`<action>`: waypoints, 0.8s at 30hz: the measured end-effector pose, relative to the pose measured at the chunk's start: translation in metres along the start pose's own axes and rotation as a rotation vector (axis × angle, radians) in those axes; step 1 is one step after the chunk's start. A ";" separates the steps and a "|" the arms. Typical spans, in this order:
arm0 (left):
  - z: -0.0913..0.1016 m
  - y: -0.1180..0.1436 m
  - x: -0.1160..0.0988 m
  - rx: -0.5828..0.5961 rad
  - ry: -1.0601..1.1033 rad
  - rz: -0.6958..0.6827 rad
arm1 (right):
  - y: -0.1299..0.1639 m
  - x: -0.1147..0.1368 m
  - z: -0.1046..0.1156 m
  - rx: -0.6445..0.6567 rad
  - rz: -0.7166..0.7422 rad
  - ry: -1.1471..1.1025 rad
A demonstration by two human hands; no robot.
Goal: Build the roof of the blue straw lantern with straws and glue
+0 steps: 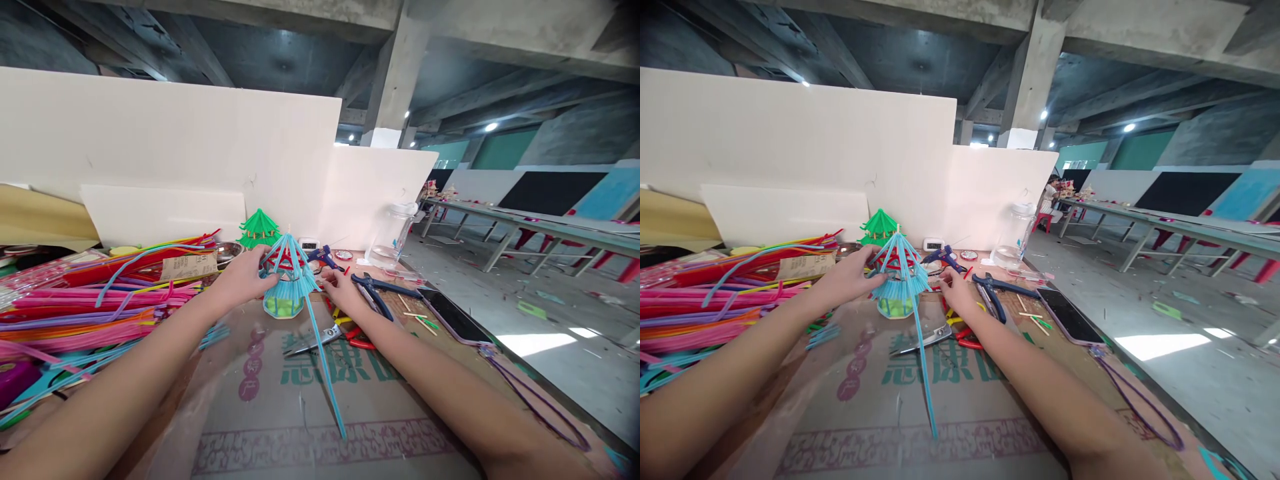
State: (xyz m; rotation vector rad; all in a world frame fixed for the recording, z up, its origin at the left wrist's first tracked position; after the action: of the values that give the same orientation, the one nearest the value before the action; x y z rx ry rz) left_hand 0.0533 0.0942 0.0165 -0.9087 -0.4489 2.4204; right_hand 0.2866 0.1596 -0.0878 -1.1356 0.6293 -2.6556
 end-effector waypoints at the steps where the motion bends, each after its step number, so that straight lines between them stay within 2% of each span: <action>1: 0.000 0.000 -0.002 -0.001 -0.018 -0.002 | 0.002 0.002 -0.004 0.023 0.012 0.035; 4: 0.001 0.000 -0.006 0.007 -0.019 -0.027 | 0.006 0.007 -0.011 0.071 0.048 0.128; 10: 0.009 -0.004 0.001 -0.015 0.035 -0.035 | 0.007 0.008 -0.015 0.103 0.097 0.236; 18: 0.009 0.001 -0.020 -0.026 0.081 -0.166 | 0.010 0.017 -0.016 0.119 0.147 0.305; 24: -0.001 0.001 -0.018 0.021 0.031 -0.125 | 0.012 0.019 -0.016 0.122 0.159 0.325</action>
State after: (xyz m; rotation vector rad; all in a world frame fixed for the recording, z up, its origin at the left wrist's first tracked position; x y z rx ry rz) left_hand 0.0651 0.0837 0.0251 -0.8816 -0.4547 2.2910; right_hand 0.2625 0.1477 -0.0909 -0.6001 0.5712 -2.7157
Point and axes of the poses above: each hand's wrist, its own y-axis away from the middle knuckle, its own z-axis out of the back of the hand, x = y × z, the point moved 10 cm from there along -y, towards the middle knuckle, and after that the axes turned 13 degrees about y, right-handed, at the moved point
